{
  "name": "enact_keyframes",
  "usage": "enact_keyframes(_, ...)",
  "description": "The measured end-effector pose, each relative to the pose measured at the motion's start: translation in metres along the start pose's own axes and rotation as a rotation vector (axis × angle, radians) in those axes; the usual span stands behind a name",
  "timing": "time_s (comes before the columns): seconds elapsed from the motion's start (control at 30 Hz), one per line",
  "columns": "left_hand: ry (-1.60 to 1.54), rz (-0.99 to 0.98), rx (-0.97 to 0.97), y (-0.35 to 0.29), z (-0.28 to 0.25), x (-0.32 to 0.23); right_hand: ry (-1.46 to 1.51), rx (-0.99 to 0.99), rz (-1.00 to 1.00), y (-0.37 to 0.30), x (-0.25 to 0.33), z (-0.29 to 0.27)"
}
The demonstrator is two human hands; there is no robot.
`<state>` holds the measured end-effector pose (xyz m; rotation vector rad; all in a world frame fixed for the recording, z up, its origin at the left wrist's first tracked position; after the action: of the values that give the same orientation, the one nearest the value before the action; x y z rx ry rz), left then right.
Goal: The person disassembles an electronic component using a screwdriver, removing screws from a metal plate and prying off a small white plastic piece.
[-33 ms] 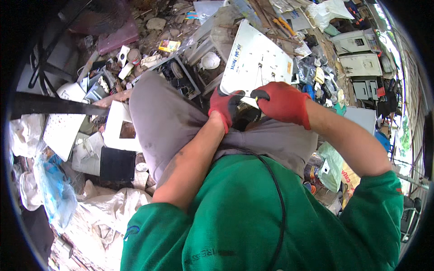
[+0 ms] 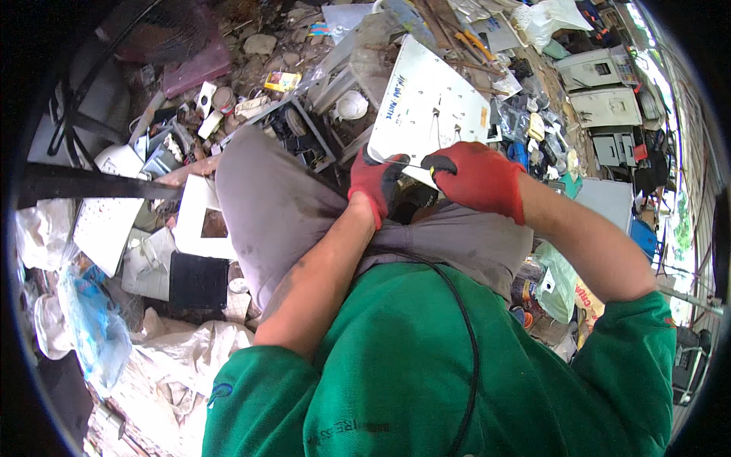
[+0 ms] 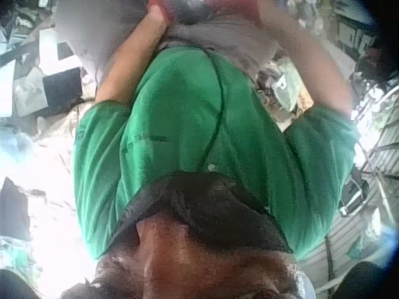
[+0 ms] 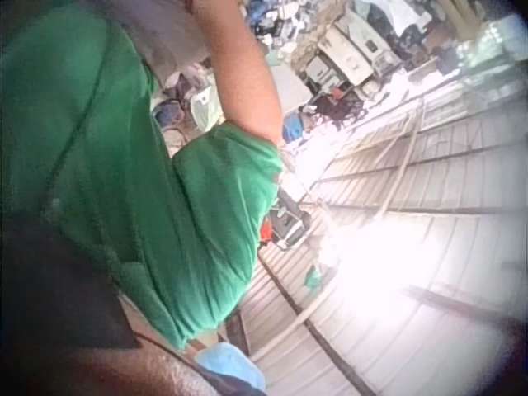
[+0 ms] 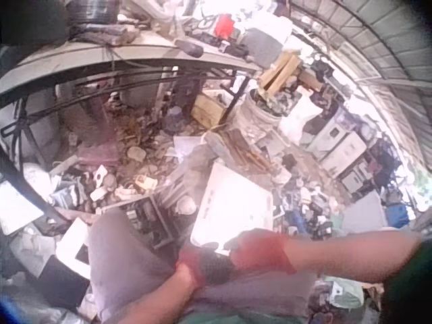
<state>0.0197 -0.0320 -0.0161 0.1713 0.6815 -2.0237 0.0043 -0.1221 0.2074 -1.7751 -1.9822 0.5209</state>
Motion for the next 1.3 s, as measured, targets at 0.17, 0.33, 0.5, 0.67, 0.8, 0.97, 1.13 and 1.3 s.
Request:
enact_keyframes(0.17, 0.255, 0.190, 0.106, -0.028, 0.033, -0.040, 0.293, -0.089, 0.013, -0.049, -0.002, -0.015)
enact_keyframes(0.33, 0.614, 0.359, 0.104, -0.075, 0.097, -0.101, 0.573, -0.283, 0.020, -0.094, -0.006, -0.018)
enact_keyframes(0.5, 0.908, 0.591, 0.279, -0.106, 0.184, -0.140, 1.057, -0.462, -0.070, -0.144, -0.008, -0.029)
enact_keyframes(0.67, 1.363, 0.517, 0.452, -0.118, 0.255, -0.141, 1.413, -0.485, -0.087, -0.192, -0.035, -0.022)
enact_keyframes(0.8, 1.642, 0.468, 0.577, -0.149, 0.312, -0.122, 1.590, -0.442, -0.128, -0.233, -0.056, -0.010)
enact_keyframes(0.97, 1.699, 0.469, 0.833, -0.173, 0.363, -0.093, 1.689, -0.453, -0.126, -0.279, -0.081, 0.004)
enact_keyframes(1.13, 1.606, 0.419, 0.833, -0.170, 0.346, -0.089, 1.682, -0.489, -0.156, -0.282, -0.083, 0.010)
enact_keyframes(1.3, 1.170, 0.148, 0.731, -0.160, 0.320, -0.077, 1.524, -0.568, -0.109, -0.271, -0.078, 0.007)
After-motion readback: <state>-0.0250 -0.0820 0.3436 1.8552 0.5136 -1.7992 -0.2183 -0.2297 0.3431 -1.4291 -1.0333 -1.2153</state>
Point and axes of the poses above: each hand's wrist, its own y-axis towards the middle knuckle, its own z-axis out of the palm, x = y × z, the point moved 3 cm from there along y, towards the middle knuckle, and after that the axes turned 15 degrees about -y, right-handed, at the moved point
